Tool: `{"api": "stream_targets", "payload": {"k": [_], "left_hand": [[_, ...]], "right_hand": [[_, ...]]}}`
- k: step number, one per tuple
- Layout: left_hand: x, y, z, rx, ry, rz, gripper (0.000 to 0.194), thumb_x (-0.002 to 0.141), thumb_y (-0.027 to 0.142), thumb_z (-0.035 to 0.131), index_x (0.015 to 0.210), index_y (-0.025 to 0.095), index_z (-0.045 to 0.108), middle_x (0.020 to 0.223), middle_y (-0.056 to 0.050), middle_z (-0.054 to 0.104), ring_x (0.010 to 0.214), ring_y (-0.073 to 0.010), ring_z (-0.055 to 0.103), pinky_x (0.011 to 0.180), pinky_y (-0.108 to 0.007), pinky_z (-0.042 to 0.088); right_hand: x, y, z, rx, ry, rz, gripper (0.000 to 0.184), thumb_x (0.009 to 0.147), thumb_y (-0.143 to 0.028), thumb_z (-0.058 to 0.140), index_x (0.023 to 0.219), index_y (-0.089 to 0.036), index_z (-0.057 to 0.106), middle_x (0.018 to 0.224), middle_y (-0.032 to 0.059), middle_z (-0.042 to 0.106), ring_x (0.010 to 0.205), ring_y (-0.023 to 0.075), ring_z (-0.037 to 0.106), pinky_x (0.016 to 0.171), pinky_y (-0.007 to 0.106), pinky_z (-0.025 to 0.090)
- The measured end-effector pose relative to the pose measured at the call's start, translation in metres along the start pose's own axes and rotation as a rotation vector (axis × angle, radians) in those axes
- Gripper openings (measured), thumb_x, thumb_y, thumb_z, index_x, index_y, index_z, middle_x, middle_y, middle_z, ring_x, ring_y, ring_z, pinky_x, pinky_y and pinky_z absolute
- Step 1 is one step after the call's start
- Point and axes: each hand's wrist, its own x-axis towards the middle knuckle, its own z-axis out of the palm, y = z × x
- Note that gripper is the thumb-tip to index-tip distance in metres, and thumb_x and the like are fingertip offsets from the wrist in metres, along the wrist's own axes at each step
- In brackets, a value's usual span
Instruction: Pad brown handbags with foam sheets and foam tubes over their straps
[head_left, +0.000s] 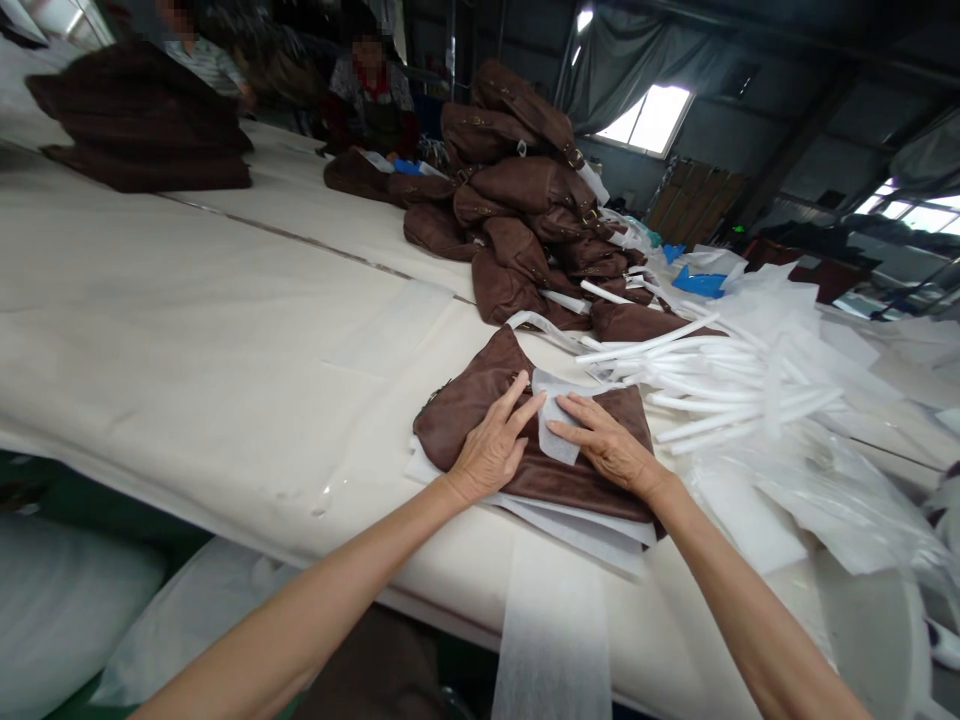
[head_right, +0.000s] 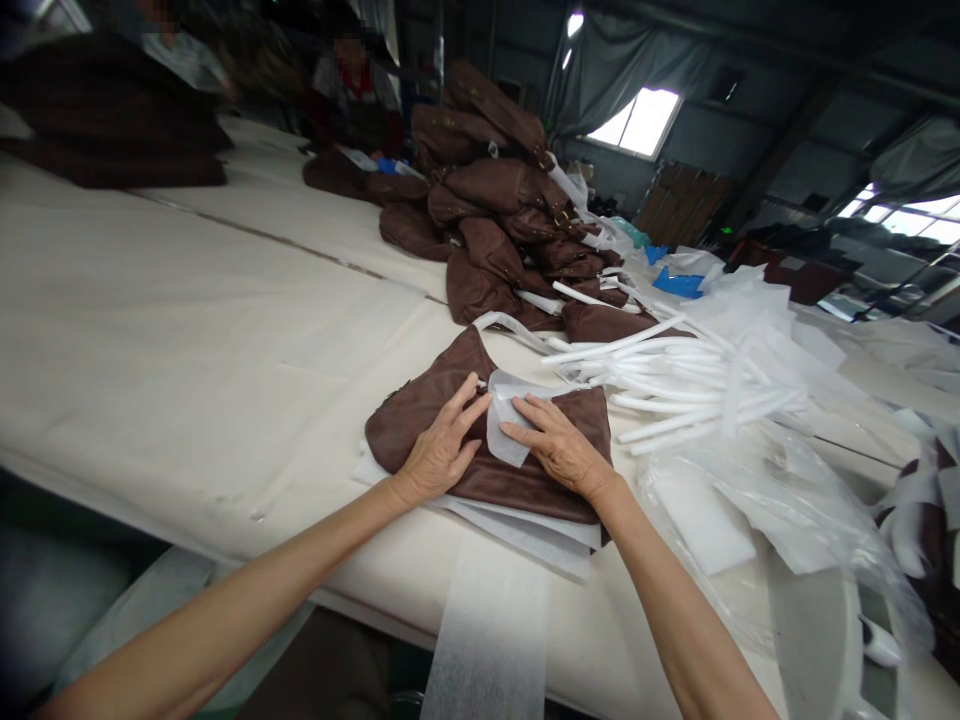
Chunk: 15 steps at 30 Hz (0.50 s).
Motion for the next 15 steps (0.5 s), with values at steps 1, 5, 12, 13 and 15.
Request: {"api": "stream_targets", "payload": {"k": [1, 5, 12, 13, 15], "left_hand": [[0.001, 0.0, 0.0, 0.008, -0.008, -0.006, 0.09, 0.081, -0.001, 0.052, 0.156, 0.03, 0.01, 0.164, -0.013, 0.005, 0.143, -0.0273, 0.035, 0.107, -0.045, 0.047], [0.006, 0.001, -0.002, 0.108, -0.069, -0.017, 0.082, 0.081, -0.001, 0.049, 0.152, 0.031, 0.023, 0.164, -0.014, 0.002, 0.128, -0.0232, 0.052, 0.08, -0.034, 0.061], [0.014, 0.0, 0.0, 0.295, 0.0, 0.103, 0.017, 0.087, 0.01, 0.056, 0.091, 0.02, 0.069, 0.134, -0.006, 0.061, 0.119, -0.0271, 0.056, 0.099, -0.048, 0.051], [0.014, -0.001, 0.001, 0.309, 0.001, 0.135, 0.015, 0.089, 0.012, 0.055, 0.087, 0.02, 0.069, 0.131, -0.005, 0.063, 0.122, -0.0285, 0.054, 0.106, -0.054, 0.044], [0.013, -0.002, 0.001, 0.293, -0.059, 0.21, 0.021, 0.093, 0.013, 0.049, 0.088, 0.019, 0.069, 0.13, -0.004, 0.064, 0.129, -0.0282, 0.05, 0.114, -0.058, 0.032]], "right_hand": [[0.0, 0.001, -0.002, -0.015, 0.0, -0.011, 0.046, 0.098, -0.012, 0.039, 0.138, -0.03, 0.055, 0.155, 0.008, 0.038, 0.147, 0.0235, 0.025, 0.117, 0.053, 0.029], [0.0, 0.003, -0.008, -0.043, -0.015, -0.046, 0.045, 0.1, -0.014, 0.038, 0.138, -0.029, 0.055, 0.154, 0.0095, 0.039, 0.146, 0.0228, 0.027, 0.116, 0.05, 0.033], [-0.013, 0.003, -0.005, -0.066, -0.017, -0.024, 0.047, 0.1, -0.014, 0.036, 0.142, -0.031, 0.05, 0.154, 0.0093, 0.039, 0.146, 0.0227, 0.026, 0.115, 0.051, 0.034], [-0.017, 0.002, -0.002, -0.072, -0.021, -0.003, 0.048, 0.1, -0.013, 0.037, 0.141, -0.032, 0.05, 0.154, 0.0087, 0.039, 0.147, 0.0233, 0.025, 0.115, 0.053, 0.032], [-0.023, 0.001, 0.002, -0.081, -0.044, 0.046, 0.048, 0.099, -0.013, 0.037, 0.141, -0.032, 0.05, 0.155, 0.0081, 0.037, 0.147, 0.0249, 0.024, 0.115, 0.057, 0.028]]}}
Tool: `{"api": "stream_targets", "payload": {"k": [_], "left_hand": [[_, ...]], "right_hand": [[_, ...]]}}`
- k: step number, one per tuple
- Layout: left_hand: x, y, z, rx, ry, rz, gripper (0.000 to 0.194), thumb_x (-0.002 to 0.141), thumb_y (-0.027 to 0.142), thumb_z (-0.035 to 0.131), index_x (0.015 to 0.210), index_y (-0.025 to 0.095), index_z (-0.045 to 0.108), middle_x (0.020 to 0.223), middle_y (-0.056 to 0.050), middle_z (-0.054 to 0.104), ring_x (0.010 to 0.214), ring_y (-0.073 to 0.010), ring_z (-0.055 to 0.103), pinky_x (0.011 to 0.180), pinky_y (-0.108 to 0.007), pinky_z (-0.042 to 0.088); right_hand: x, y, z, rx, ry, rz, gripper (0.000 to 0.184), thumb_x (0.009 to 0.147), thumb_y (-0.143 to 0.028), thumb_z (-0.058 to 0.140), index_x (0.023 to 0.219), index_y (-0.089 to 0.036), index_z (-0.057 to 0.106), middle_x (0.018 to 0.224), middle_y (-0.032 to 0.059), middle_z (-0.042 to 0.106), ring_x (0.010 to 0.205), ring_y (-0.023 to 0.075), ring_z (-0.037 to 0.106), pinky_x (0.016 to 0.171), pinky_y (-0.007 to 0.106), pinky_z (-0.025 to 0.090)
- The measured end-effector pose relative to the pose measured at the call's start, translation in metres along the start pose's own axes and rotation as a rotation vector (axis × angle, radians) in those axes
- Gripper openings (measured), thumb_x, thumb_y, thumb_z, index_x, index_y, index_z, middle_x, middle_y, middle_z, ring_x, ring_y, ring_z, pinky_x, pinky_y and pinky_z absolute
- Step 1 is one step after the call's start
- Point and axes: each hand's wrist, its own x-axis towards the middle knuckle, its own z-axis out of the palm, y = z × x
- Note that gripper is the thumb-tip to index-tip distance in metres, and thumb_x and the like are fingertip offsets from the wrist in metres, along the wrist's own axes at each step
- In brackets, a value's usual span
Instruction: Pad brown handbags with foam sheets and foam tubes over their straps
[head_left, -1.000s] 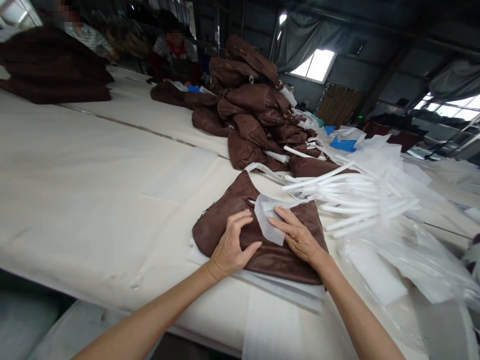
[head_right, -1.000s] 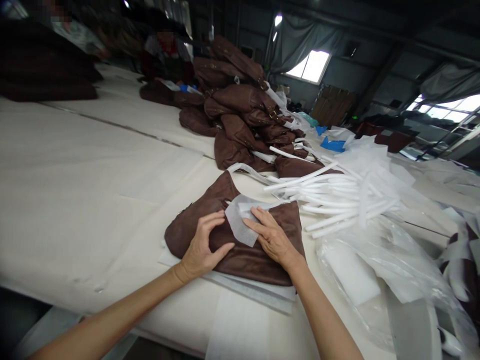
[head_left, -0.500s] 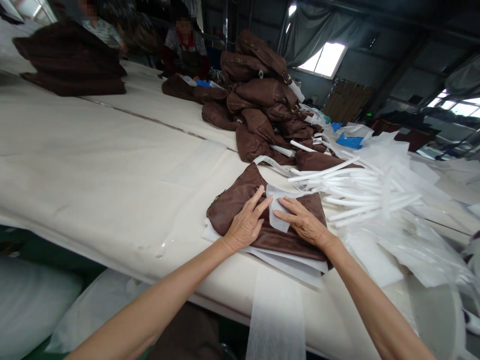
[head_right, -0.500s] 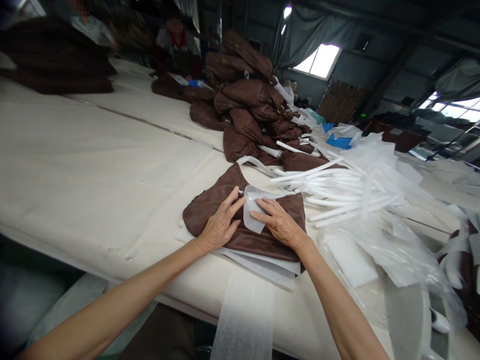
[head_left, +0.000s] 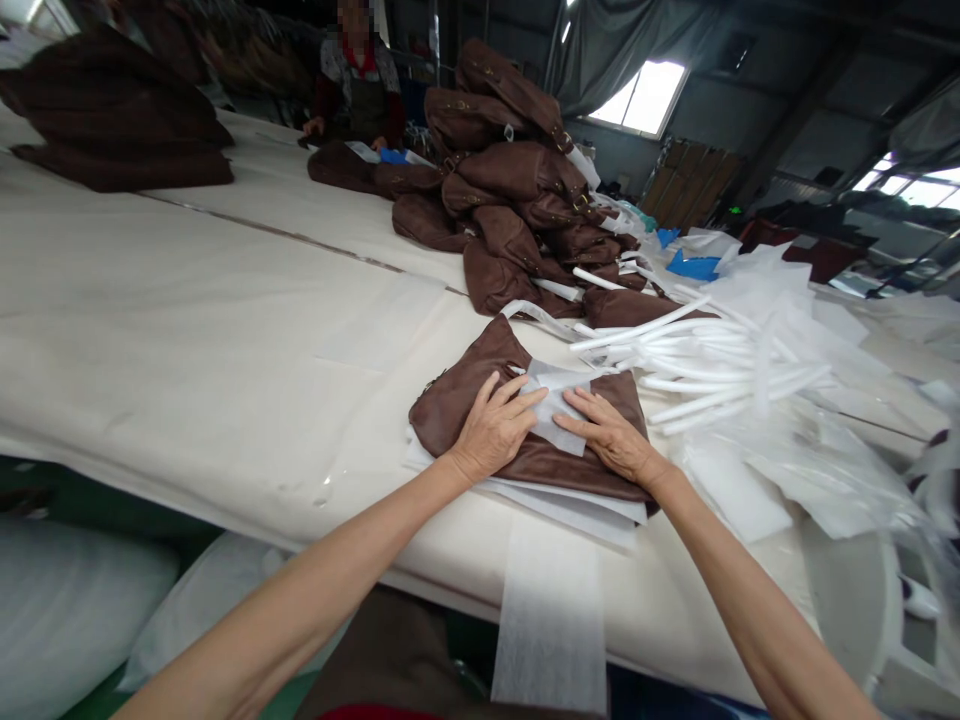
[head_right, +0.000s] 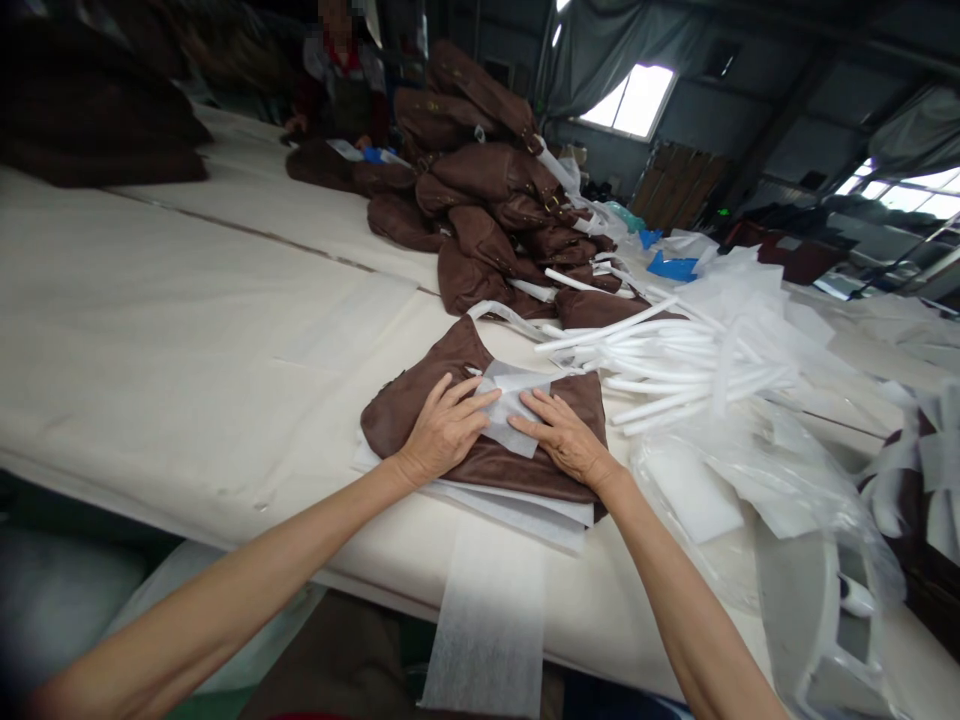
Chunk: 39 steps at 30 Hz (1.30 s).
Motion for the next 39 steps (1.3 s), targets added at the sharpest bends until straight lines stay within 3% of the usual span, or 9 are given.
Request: {"api": "stream_targets", "payload": {"k": [5, 9, 11, 14, 17, 22, 26, 33, 39], "left_hand": [[-0.003, -0.001, -0.008, -0.138, -0.3, 0.099, 0.035, 0.1, 0.025, 0.041, 0.131, 0.021, 0.058, 0.14, -0.007, 0.057, 0.135, -0.0239, 0.046, 0.118, -0.052, 0.026], [-0.005, 0.0, -0.016, -0.134, -0.439, 0.115, 0.041, 0.101, 0.033, 0.041, 0.14, 0.028, 0.051, 0.151, -0.005, 0.045, 0.143, -0.0263, 0.033, 0.119, -0.055, 0.015], [-0.005, 0.0, -0.015, -0.131, -0.448, 0.107, 0.042, 0.101, 0.033, 0.04, 0.141, 0.027, 0.051, 0.153, -0.006, 0.043, 0.144, -0.0264, 0.031, 0.12, -0.054, 0.013], [-0.003, 0.001, -0.013, -0.14, -0.48, 0.09, 0.042, 0.102, 0.034, 0.038, 0.142, 0.027, 0.049, 0.154, -0.005, 0.04, 0.145, -0.0259, 0.029, 0.12, -0.054, 0.011], [0.001, 0.0, -0.015, -0.165, -0.539, 0.082, 0.045, 0.101, 0.04, 0.038, 0.144, 0.026, 0.046, 0.156, -0.007, 0.037, 0.147, -0.027, 0.026, 0.119, -0.055, 0.009], [0.006, -0.006, -0.027, -0.213, -0.685, 0.191, 0.082, 0.085, 0.057, 0.061, 0.152, 0.022, 0.029, 0.161, -0.016, 0.02, 0.149, -0.0379, 0.011, 0.115, -0.066, 0.004], [0.007, -0.006, -0.038, -0.144, -0.777, 0.305, 0.105, 0.07, 0.036, 0.074, 0.155, 0.019, 0.016, 0.162, -0.021, 0.011, 0.148, -0.043, 0.006, 0.111, -0.072, 0.008], [-0.01, 0.01, -0.041, -0.016, -0.711, 0.319, 0.104, 0.063, 0.006, 0.063, 0.155, 0.023, 0.016, 0.161, -0.021, 0.014, 0.147, -0.0447, 0.012, 0.11, -0.069, 0.021], [-0.004, 0.005, -0.041, 0.015, -0.731, 0.335, 0.083, 0.074, 0.003, 0.054, 0.151, 0.017, 0.026, 0.154, -0.02, 0.035, 0.142, -0.0355, 0.033, 0.111, -0.049, 0.035]], "right_hand": [[-0.005, -0.014, -0.012, 0.071, -0.085, 0.093, 0.045, 0.097, -0.015, 0.044, 0.137, -0.031, 0.056, 0.152, 0.0079, 0.042, 0.144, 0.0293, 0.032, 0.115, 0.061, 0.027], [-0.034, -0.06, -0.036, 0.241, 0.144, 0.197, 0.037, 0.098, -0.019, 0.043, 0.129, -0.025, 0.063, 0.136, 0.0101, 0.059, 0.127, 0.0228, 0.055, 0.109, 0.044, 0.044], [-0.062, -0.098, -0.04, 0.275, 0.213, 0.198, 0.044, 0.096, -0.014, 0.042, 0.136, -0.025, 0.056, 0.135, 0.0101, 0.059, 0.126, 0.0209, 0.056, 0.107, 0.041, 0.046], [-0.108, -0.154, -0.028, 0.195, -0.034, 0.122, 0.066, 0.086, -0.009, 0.045, 0.151, -0.021, 0.035, 0.15, 0.0111, 0.045, 0.142, 0.026, 0.036, 0.116, 0.053, 0.033], [-0.139, -0.185, -0.001, 0.088, -0.255, 0.129, 0.084, 0.076, -0.011, 0.051, 0.155, -0.016, 0.023, 0.159, 0.0137, 0.025, 0.148, 0.0334, 0.018, 0.116, 0.064, 0.024], [-0.14, -0.186, 0.034, 0.002, -0.091, 0.139, 0.08, 0.078, -0.002, 0.042, 0.155, -0.019, 0.026, 0.157, 0.0136, 0.032, 0.148, 0.0305, 0.02, 0.115, 0.065, 0.023], [-0.129, -0.182, 0.037, 0.06, -0.004, 0.065, 0.062, 0.092, -0.01, 0.037, 0.152, -0.021, 0.032, 0.152, 0.0126, 0.041, 0.146, 0.0274, 0.028, 0.116, 0.06, 0.026], [-0.128, -0.187, 0.034, 0.124, 0.078, 0.083, 0.051, 0.1, -0.023, 0.033, 0.151, -0.018, 0.035, 0.148, 0.0131, 0.046, 0.144, 0.0253, 0.031, 0.117, 0.056, 0.025], [-0.117, -0.192, 0.033, 0.157, 0.121, 0.082, 0.053, 0.099, -0.018, 0.035, 0.151, -0.016, 0.033, 0.145, 0.0146, 0.049, 0.144, 0.0241, 0.031, 0.117, 0.055, 0.026]]}}
